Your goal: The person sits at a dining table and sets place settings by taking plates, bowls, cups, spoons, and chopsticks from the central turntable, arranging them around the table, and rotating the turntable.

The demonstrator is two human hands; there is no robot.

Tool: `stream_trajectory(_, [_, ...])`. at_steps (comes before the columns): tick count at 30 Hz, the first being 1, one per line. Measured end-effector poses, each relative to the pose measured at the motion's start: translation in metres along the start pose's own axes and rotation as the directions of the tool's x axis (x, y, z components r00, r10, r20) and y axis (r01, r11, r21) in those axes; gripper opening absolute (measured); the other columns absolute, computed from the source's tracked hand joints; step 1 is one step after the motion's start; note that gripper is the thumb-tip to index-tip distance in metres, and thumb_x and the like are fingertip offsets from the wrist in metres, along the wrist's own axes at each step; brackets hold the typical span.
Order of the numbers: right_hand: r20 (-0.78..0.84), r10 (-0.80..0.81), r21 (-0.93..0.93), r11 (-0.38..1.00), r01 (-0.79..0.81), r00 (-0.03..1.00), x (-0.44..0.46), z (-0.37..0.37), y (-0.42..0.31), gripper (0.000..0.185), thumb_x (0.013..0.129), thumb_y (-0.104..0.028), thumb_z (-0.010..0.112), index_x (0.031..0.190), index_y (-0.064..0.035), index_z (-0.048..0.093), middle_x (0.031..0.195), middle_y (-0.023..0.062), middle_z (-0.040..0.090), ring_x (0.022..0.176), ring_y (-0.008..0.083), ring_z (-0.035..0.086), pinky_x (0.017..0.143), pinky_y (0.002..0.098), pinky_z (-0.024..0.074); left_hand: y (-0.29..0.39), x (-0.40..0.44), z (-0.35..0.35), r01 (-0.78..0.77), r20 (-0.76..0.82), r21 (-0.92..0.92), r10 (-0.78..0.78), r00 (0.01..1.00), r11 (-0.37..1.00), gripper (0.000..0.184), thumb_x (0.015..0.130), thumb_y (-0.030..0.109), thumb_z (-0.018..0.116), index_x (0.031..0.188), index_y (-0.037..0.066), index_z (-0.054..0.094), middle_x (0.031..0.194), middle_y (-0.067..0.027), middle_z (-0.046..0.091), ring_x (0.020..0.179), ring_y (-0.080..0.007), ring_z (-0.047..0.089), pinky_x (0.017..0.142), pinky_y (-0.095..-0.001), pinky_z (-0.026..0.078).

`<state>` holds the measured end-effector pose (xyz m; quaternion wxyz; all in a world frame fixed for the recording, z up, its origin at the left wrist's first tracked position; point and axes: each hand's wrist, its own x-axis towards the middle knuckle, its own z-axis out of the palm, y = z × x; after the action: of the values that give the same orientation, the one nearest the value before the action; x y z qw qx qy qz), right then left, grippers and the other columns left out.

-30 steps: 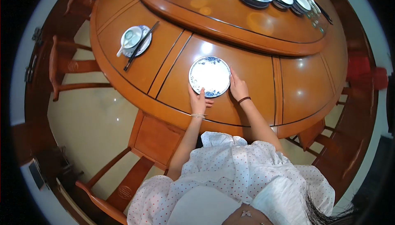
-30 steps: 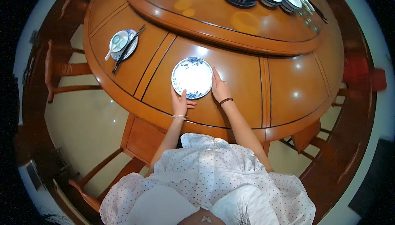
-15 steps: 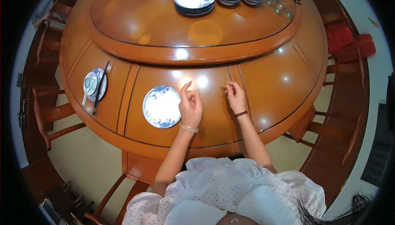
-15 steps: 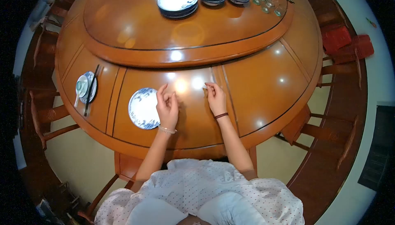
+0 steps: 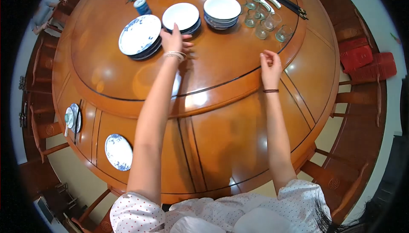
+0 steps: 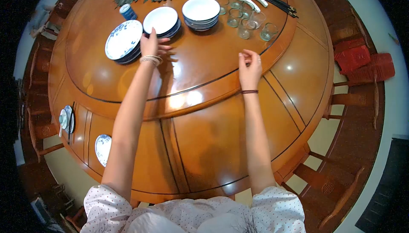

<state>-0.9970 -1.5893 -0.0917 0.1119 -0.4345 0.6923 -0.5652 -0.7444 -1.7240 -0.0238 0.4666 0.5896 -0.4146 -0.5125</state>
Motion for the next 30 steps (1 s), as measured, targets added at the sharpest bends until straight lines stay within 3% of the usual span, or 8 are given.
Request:
stream_trajectory(2, [0.014,0.058,0.026,0.998,-0.058,0.998,0.026,-0.007,0.022,0.030,0.079,-0.017,0.064,0.101,0.0009,0.054,0.093,0.0110,0.058,0.064,0.0145,0.055,0.064,0.0276,0.0466,0.006,0.014,0.010,0.023,-0.115,0.009,-0.021,0.993,1.000,0.066,0.089,0.032,0.046,0.131,0.000,0.007,0.069,-0.0162,0.063,0.039,-0.0218,0.056,0.029,-0.0307,0.037])
stream_trajectory(5, [0.031,0.055,-0.040,0.998,-0.054,0.998,0.047,-0.002,0.037,0.058,0.074,-0.026,0.070,0.115,0.0037,0.042,0.109,0.0166,0.054,0.070,0.0179,0.059,0.071,0.0323,0.0470,0.002,0.019,0.013,0.016,-0.216,0.111,0.008,0.976,0.994,0.061,0.089,0.023,0.046,0.132,0.001,0.010,0.066,-0.0156,0.062,0.037,-0.0202,0.054,0.030,-0.0284,0.037])
stream_trajectory(8, [0.032,0.062,-0.063,0.996,-0.060,0.998,0.061,0.014,0.042,0.067,0.073,-0.029,0.071,0.121,0.0038,0.038,0.115,0.0201,0.051,0.071,0.0201,0.060,0.074,0.0335,0.0468,-0.006,0.023,0.013,-0.033,-0.243,0.139,0.066,0.968,0.990,0.050,0.089,0.016,0.044,0.130,0.003,0.019,0.065,-0.0145,0.062,0.036,-0.0181,0.053,0.030,-0.0262,0.036])
stream_trajectory(10, [0.070,0.147,-0.111,0.984,-0.138,0.987,0.070,0.018,0.037,0.069,0.072,-0.032,0.070,0.121,0.0032,0.037,0.116,0.0215,0.051,0.074,0.0244,0.060,0.076,0.0357,0.0463,-0.003,0.018,0.011,-0.060,-0.154,0.148,0.083,0.985,0.987,0.035,0.089,0.018,0.043,0.119,0.002,0.033,0.067,-0.0123,0.061,0.042,-0.0168,0.056,0.033,-0.0244,0.037])
stream_trajectory(12, [0.044,0.093,-0.190,0.978,-0.083,0.995,0.076,0.029,0.049,0.071,0.072,-0.035,0.069,0.123,-0.0004,0.035,0.113,0.0201,0.054,0.091,0.0339,0.058,0.077,0.0424,0.0459,-0.007,0.026,0.006,-0.042,-0.174,0.161,0.070,0.982,0.986,0.032,0.089,0.018,0.044,0.116,0.002,0.038,0.068,-0.0128,0.062,0.043,-0.0171,0.056,0.034,-0.0251,0.039])
stream_trajectory(22, [0.058,0.231,-0.324,0.925,-0.200,0.971,0.085,0.032,0.038,0.064,0.069,-0.038,0.070,0.116,-0.0057,0.042,0.107,0.0152,0.058,0.094,0.0325,0.058,0.077,0.0409,0.0466,-0.013,0.023,-0.002,-0.142,-0.136,0.091,0.154,0.979,0.986,0.042,0.090,0.015,0.043,0.128,0.005,0.028,0.065,-0.0149,0.060,0.043,-0.0157,0.056,0.033,-0.0227,0.035])
stream_trajectory(26, [0.032,0.099,-0.144,0.985,-0.094,0.995,0.075,0.022,0.041,0.053,0.067,-0.036,0.072,0.104,-0.0041,0.049,0.098,0.0149,0.060,0.086,0.0298,0.059,0.070,0.0400,0.0478,-0.014,-0.005,0.007,-0.255,-0.168,-0.040,0.245,0.955,0.966,0.042,0.091,0.015,0.044,0.128,0.007,0.029,0.062,-0.0144,0.059,0.041,-0.0134,0.053,0.033,-0.0209,0.033])
stream_trajectory(30, [0.234,0.310,0.154,0.924,-0.350,0.922,0.030,-0.007,-0.001,0.050,0.063,-0.028,0.076,0.099,-0.0024,0.053,0.095,0.0127,0.059,0.085,0.0243,0.058,0.070,0.0320,0.0462,-0.014,-0.066,0.023,-0.290,-0.109,-0.236,0.271,0.956,0.928,0.044,0.091,0.013,0.044,0.131,0.007,0.027,0.060,-0.0121,0.058,0.040,-0.0127,0.053,0.034,-0.0204,0.038])
